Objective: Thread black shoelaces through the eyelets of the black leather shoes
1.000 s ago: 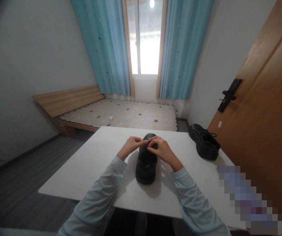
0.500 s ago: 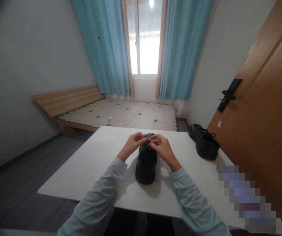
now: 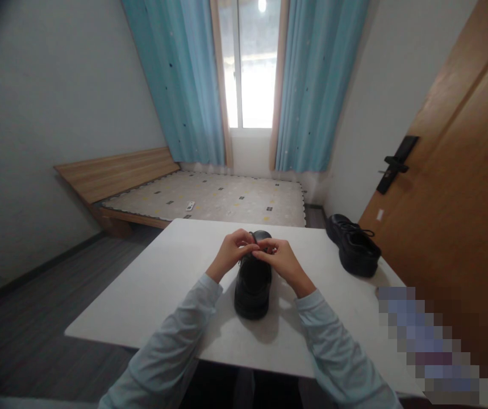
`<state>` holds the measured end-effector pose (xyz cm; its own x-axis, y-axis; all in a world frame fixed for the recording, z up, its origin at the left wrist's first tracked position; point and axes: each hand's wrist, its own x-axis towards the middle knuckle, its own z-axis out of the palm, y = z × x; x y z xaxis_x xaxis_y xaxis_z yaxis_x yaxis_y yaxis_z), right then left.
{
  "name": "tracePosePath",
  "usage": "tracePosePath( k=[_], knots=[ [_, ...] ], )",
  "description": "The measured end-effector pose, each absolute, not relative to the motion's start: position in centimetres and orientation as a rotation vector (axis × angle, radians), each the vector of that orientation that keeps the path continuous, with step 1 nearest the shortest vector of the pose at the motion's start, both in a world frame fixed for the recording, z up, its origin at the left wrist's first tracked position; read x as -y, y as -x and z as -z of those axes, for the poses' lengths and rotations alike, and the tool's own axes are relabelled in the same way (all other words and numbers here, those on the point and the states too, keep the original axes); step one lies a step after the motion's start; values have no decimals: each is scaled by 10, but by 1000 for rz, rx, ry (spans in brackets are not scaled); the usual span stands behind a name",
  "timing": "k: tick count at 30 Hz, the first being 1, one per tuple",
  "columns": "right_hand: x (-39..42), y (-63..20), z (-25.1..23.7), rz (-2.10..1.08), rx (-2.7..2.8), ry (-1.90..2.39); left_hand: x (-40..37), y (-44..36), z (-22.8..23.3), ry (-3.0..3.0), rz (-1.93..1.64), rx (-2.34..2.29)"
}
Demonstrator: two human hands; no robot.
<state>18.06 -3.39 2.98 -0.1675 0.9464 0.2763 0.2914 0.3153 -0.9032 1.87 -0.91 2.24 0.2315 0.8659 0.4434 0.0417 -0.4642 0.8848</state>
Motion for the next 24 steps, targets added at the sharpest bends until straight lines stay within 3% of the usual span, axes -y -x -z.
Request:
tracePosePath(
  k=[13,24],
  knots=[
    [31,-182,-27,-956,1469,1049,12,-11,-25,-1355,-1012,-740],
    [33,-179,-29,-1009,1372,997,12,-13,-24,-1430,-1047,-732]
  ],
)
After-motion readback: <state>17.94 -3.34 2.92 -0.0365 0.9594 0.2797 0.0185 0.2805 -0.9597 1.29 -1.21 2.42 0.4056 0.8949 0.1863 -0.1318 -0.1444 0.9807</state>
